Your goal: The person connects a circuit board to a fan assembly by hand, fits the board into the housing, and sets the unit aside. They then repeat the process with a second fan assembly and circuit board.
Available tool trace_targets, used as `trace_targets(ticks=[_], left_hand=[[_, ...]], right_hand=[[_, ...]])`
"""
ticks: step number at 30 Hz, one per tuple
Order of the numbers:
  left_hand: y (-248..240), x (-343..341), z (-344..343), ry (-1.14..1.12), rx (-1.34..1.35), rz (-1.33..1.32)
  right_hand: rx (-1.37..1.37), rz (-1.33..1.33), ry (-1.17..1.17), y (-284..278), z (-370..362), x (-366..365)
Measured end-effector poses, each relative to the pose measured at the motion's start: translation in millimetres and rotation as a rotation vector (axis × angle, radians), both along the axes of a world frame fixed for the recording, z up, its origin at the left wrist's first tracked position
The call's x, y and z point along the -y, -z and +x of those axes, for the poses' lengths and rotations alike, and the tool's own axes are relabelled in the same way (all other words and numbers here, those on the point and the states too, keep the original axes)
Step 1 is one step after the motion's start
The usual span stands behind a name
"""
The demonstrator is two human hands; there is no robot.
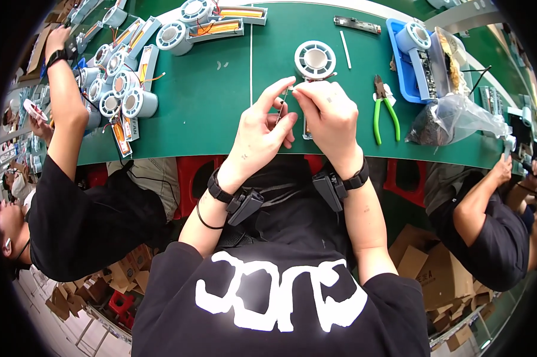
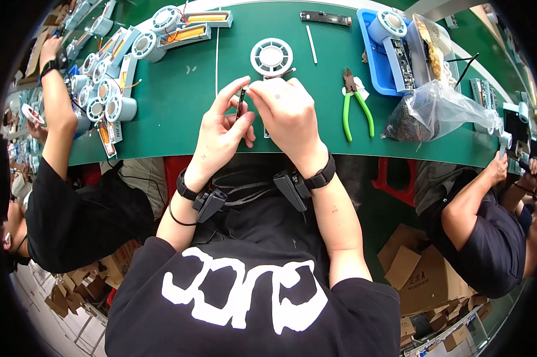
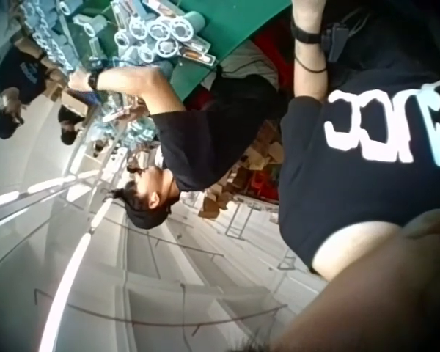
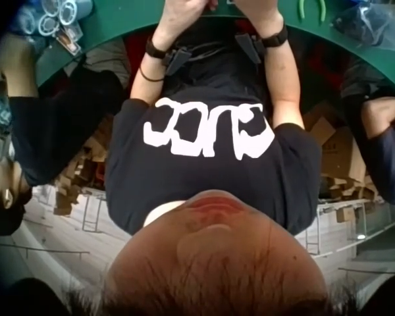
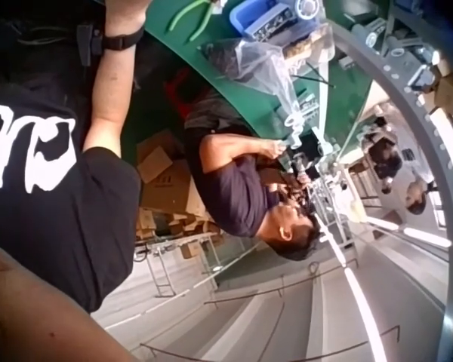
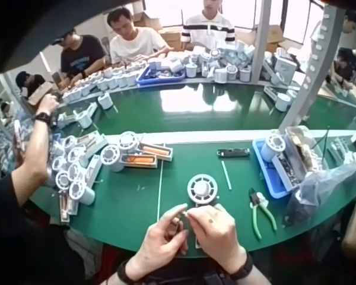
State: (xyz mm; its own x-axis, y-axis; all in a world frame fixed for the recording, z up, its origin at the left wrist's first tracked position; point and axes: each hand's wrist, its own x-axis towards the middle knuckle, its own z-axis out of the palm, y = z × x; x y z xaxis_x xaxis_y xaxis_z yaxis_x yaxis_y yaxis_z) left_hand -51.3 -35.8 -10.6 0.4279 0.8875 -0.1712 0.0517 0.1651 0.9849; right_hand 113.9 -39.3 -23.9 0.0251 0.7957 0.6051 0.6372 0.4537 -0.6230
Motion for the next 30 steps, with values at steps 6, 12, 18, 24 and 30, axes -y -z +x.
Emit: trace_targets(ticks=[6, 12, 18, 24, 30], left_hand=[[-0.2, 0.3, 0.3, -0.014, -0.020, 0.006], [-0.2, 1.5, -0.5, -0.045, 0.020, 0.000], [-0.9, 2.9, 3.7, -0.060, -0.045, 0.066], [-0.6, 2.1, 3.8, -0.066, -0.063, 0.065], [2.2, 2.4, 2.3, -0.066, -0.039, 0.076]], right_hand=[[0.044, -0.015, 0.004, 0.5, 0.4, -0.2], [0.066, -0.014, -0.003, -0.5, -0.6, -1.2], [0.137, -0.014, -0.004, -3.7, -0.9, -1.9], [0.140, -0.008, 0.008, -4.4, -1.9, -2.4], [0.149, -0.023, -0.053, -6.3, 1.3, -4.7]])
